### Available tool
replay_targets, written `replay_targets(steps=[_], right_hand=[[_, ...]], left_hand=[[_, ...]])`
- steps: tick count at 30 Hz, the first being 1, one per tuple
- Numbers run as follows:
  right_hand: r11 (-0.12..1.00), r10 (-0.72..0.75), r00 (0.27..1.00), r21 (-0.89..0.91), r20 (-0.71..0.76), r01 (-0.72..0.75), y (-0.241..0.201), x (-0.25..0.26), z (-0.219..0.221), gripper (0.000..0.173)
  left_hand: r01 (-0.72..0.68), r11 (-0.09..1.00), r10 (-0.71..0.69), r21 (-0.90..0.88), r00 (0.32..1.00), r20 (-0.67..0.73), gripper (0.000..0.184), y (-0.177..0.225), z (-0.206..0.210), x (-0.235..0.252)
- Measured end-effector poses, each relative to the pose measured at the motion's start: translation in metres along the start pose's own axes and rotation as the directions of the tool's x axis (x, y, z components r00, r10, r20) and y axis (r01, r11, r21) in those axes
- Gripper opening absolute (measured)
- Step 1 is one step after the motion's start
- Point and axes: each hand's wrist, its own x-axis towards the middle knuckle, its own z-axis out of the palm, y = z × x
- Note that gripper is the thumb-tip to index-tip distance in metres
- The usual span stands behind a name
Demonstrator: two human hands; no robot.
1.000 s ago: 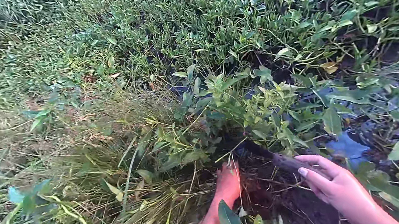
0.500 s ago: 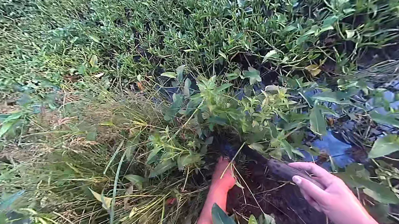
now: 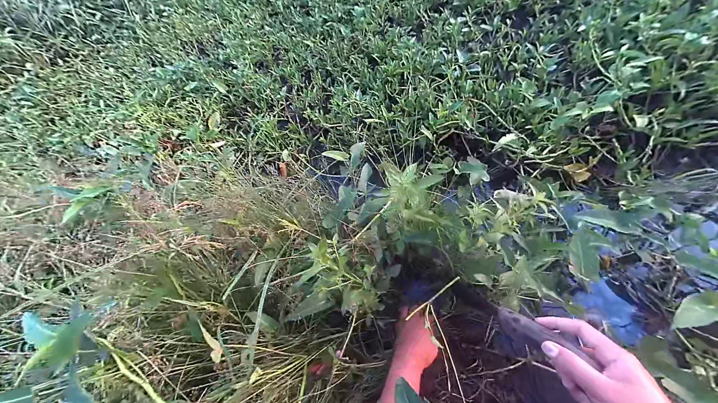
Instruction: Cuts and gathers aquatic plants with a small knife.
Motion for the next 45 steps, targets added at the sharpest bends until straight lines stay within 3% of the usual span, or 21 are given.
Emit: replay_targets(steps=[4,10,14,17,19,21,24,27,29,32,34,36,40,45], right_hand=[[1.000,-0.016,1.000,0.012,-0.003,0.016,0.007,0.003,-0.002,0.036],[0.999,-0.039,0.999,0.007,-0.024,0.039,0.014,0.012,-0.001,0.038],[0.999,-0.046,0.998,-0.020,0.050,0.047,0.014,0.017,-0.007,0.041],[0.988,-0.034,0.982,-0.141,0.188,0.061,0.003,0.019,-0.021,0.040],[0.977,-0.043,0.966,-0.193,0.254,0.094,-0.007,0.019,-0.032,0.039],[0.976,-0.041,0.950,-0.189,0.311,0.104,-0.019,0.018,-0.042,0.038],[0.991,0.010,0.918,-0.125,0.397,0.043,-0.038,0.015,-0.042,0.035],[0.982,0.127,0.875,-0.183,0.468,-0.045,-0.041,0.010,-0.021,0.034],[0.970,0.189,0.886,-0.221,0.423,-0.101,-0.026,0.005,-0.001,0.035],[0.961,0.179,0.965,-0.245,0.193,-0.130,-0.002,-0.002,0.025,0.036],[0.956,0.141,0.989,-0.265,0.038,-0.126,0.006,0.000,0.026,0.037],[0.959,0.117,0.993,-0.258,-0.025,-0.119,0.015,0.012,0.012,0.037],[0.943,0.159,0.980,-0.311,0.122,-0.114,0.010,0.021,-0.020,0.038],[0.961,0.146,0.961,-0.264,0.236,-0.081,-0.009,0.016,-0.025,0.039]], left_hand=[[-0.029,0.976,0.000,-0.214,0.991,-0.133,0.045,-0.023,0.001,-0.023],[-0.027,0.836,-0.120,-0.548,0.966,-0.231,0.047,-0.063,-0.010,-0.051],[-0.102,0.705,-0.183,-0.702,0.930,-0.319,0.052,-0.065,0.003,-0.066],[-0.094,0.534,-0.327,-0.841,0.893,-0.307,0.053,-0.058,-0.001,-0.081],[-0.084,0.473,-0.405,-0.877,0.864,-0.301,0.042,-0.047,-0.014,-0.087],[-0.047,0.465,-0.399,-0.884,0.880,-0.257,0.039,-0.050,-0.023,-0.084],[0.025,0.411,-0.441,-0.911,0.880,-0.175,0.037,-0.061,-0.023,-0.071],[0.065,0.384,-0.447,-0.921,0.886,-0.123,0.038,-0.065,-0.023,-0.062],[0.067,0.405,-0.408,-0.912,0.906,-0.114,0.036,-0.064,-0.020,-0.059],[0.065,0.444,-0.361,-0.894,0.926,-0.112,0.032,-0.061,-0.016,-0.062],[0.102,0.422,-0.416,-0.901,0.905,-0.092,0.031,-0.053,-0.016,-0.078],[0.149,0.352,-0.508,-0.924,0.860,-0.055,0.031,-0.041,-0.022,-0.099],[0.087,0.267,-0.546,-0.960,0.835,-0.076,0.027,-0.034,-0.023,-0.111],[-0.047,0.184,-0.619,-0.982,0.770,-0.154,0.032,-0.041,-0.017,-0.111]])
